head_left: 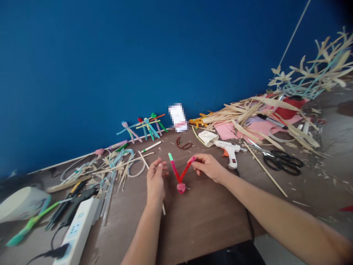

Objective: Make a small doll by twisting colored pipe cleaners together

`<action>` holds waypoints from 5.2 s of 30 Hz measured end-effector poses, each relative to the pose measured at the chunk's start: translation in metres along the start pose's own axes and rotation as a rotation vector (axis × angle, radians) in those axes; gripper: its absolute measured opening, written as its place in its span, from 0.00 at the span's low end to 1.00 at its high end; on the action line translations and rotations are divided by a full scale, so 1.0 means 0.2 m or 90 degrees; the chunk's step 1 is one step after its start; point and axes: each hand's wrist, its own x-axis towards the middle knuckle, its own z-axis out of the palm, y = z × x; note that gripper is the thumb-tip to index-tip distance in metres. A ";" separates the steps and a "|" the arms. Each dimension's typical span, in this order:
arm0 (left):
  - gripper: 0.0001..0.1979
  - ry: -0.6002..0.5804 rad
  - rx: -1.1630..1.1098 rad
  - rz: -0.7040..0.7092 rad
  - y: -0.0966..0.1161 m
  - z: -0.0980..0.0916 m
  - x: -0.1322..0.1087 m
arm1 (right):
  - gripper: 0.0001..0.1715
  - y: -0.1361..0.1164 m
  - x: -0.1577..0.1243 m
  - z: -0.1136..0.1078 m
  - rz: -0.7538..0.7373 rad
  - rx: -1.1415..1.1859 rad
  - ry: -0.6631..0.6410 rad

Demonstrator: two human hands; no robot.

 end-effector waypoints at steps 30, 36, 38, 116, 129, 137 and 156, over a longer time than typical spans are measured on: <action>0.17 -0.384 -0.143 -0.234 0.00 0.07 -0.09 | 0.09 0.04 -0.02 0.04 -0.015 -0.200 -0.006; 0.14 -0.414 -0.102 -0.226 0.00 0.07 -0.11 | 0.07 0.04 -0.03 0.05 -0.090 -0.301 0.044; 0.12 -0.413 -0.092 -0.218 0.00 0.08 -0.12 | 0.07 0.04 -0.03 0.06 -0.107 -0.318 0.060; 0.12 -0.508 0.480 0.383 0.11 0.02 -0.15 | 0.11 0.00 -0.02 -0.01 0.114 -0.165 -0.090; 0.07 -0.407 0.096 0.014 0.08 0.09 -0.18 | 0.11 0.02 -0.03 0.03 0.021 -0.073 0.008; 0.07 -0.380 0.051 0.001 0.06 0.09 -0.16 | 0.08 -0.01 -0.06 0.06 -0.156 -0.314 0.000; 0.08 -0.266 0.214 0.174 0.03 0.07 -0.13 | 0.07 -0.02 -0.08 0.07 -0.245 -0.455 0.002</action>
